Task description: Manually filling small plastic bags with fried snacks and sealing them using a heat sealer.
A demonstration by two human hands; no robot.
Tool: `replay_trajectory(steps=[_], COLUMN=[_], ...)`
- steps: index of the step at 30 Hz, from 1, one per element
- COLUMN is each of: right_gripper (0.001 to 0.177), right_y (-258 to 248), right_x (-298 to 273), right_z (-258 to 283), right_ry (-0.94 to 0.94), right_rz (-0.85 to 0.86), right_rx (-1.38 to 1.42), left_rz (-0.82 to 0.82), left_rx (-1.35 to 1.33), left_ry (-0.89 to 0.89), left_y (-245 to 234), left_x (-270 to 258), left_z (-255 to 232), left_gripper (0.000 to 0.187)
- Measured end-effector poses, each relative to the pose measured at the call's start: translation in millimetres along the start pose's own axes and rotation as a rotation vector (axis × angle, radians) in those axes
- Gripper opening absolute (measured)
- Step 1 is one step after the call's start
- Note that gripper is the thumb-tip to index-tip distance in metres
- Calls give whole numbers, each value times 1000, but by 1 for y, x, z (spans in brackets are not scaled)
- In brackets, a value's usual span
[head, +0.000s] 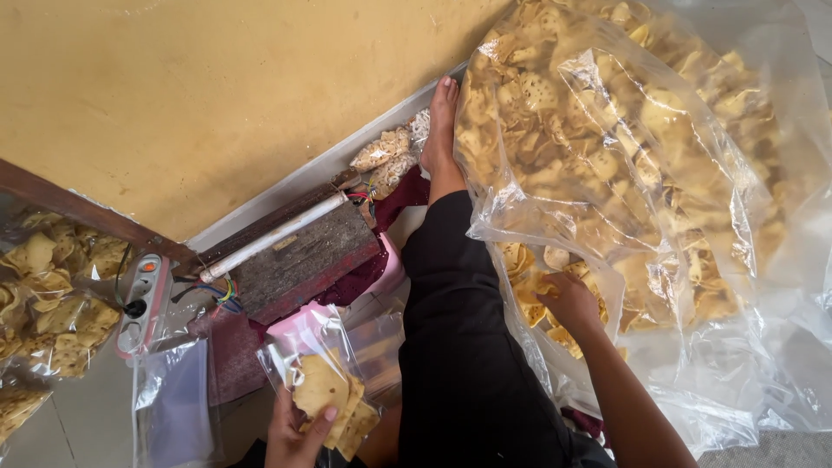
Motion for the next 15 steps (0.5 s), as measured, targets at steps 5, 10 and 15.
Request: replay_trajectory(steps=[5, 10, 15], right_gripper=[61, 43, 28], right_y=[-23, -23, -28], right_x=[-26, -32, -31], right_z=[-8, -13, -4], right_ry=[381, 76, 102], right_rz=[-35, 234, 167], right_rx=[1082, 1966, 1826], left_rz=[-100, -98, -47], left_rx=[-10, 34, 74], left_ry=[-34, -84, -38], left_y=[11, 22, 22], left_x=[-9, -15, -23], left_z=[-33, -46, -53], left_gripper=[91, 93, 89])
Point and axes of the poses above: each hand's wrist, its own x-axis towards the middle knuckle, its own y-axis out of the palm, z = x × y, the point moved 2 cm from there along x, towards the middle knuckle, and after that the axes turned 1 degree about -z, right-handed, at the moved point
